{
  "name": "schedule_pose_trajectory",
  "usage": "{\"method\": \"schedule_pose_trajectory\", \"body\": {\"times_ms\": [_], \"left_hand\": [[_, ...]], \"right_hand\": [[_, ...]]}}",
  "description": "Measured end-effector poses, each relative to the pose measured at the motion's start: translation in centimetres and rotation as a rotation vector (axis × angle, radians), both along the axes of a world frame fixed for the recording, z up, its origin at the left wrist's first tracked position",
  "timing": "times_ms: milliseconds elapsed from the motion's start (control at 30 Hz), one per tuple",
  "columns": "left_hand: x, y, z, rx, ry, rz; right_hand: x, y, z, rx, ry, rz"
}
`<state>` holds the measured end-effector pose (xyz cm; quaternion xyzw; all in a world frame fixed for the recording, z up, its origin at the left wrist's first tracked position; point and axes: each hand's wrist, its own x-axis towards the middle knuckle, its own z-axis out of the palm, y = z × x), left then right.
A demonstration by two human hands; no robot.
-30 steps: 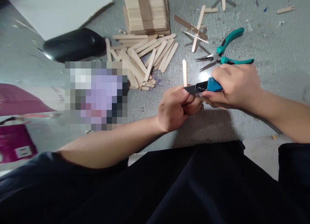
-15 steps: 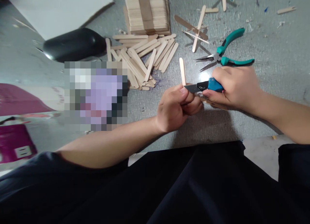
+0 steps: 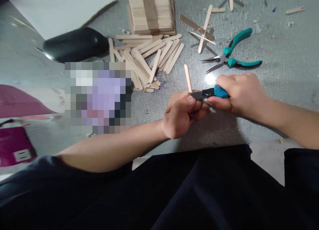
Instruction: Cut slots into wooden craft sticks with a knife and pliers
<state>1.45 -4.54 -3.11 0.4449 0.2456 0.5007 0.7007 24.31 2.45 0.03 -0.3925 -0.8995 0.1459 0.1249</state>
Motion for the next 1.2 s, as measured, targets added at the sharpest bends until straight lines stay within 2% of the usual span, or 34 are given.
{"method": "schedule_pose_trajectory", "body": {"times_ms": [267,433,633,867,1200], "left_hand": [[-0.4,0.8,0.6,0.014,0.025,-0.01],[-0.5,1.4,0.6,-0.011,0.025,-0.027],[-0.7,1.5,1.3,-0.013,0.017,-0.041],[-0.8,1.4,1.8,-0.045,0.051,-0.009],[-0.7,1.5,1.5,0.001,0.085,0.009]], "right_hand": [[-0.3,1.7,3.0,-0.37,0.047,0.113],[-0.5,1.8,4.0,-0.471,0.073,0.131],[-0.1,1.7,3.5,-0.448,0.09,0.164],[0.5,1.1,1.6,-0.267,0.055,0.082],[0.6,1.6,2.1,-0.228,0.039,0.114]]}}
